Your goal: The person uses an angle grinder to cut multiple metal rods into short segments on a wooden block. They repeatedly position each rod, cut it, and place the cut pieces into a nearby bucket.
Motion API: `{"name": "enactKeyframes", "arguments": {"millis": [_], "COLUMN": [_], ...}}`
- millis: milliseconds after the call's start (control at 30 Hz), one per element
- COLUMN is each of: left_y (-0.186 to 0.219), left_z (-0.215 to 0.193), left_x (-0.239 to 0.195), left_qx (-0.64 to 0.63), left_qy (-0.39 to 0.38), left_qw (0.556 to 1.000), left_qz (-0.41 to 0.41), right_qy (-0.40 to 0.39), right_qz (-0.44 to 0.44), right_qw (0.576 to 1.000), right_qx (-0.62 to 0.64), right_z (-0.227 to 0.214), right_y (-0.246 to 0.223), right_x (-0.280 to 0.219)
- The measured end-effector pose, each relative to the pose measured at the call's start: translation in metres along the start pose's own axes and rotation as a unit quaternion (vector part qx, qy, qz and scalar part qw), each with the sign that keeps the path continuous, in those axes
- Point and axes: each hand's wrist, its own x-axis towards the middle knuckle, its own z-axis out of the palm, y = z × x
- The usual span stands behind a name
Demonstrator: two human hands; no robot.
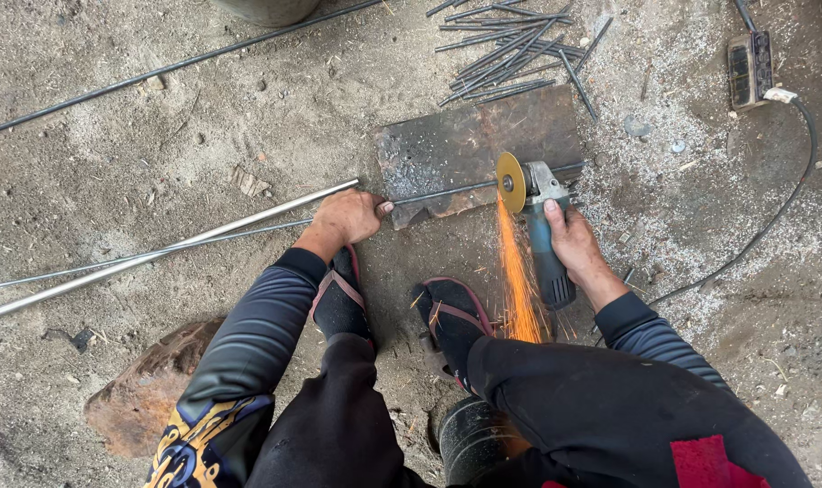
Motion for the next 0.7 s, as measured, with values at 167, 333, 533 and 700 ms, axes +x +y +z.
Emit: {"name": "enactKeyframes", "arguments": {"millis": [167,333,533,700], "left_y": [-0.001,0.000,-0.007,-0.029], "left_z": [0.000,-0.001,0.005,0.018], "left_x": [0.000,-0.004,-0.003,-0.007], "left_qx": [0.010,-0.015,-0.001,-0.007], "left_qy": [0.014,0.017,0.035,0.121], "left_qw": [1.000,1.000,0.999,0.992], "left_qz": [0.006,-0.002,0.005,0.027], "right_qy": [0.008,0.004,0.013,0.052], "right_qz": [-0.011,0.006,0.024,0.038], "right_qw": [1.000,0.999,0.963,0.913], "right_qx": [-0.027,0.051,0.269,0.404], "right_z": [-0.001,0.006,-0.010,-0.055], "right_y": [0.001,-0.007,0.000,0.032], "right_x": [0.004,-0.011,-0.036,-0.043]}}
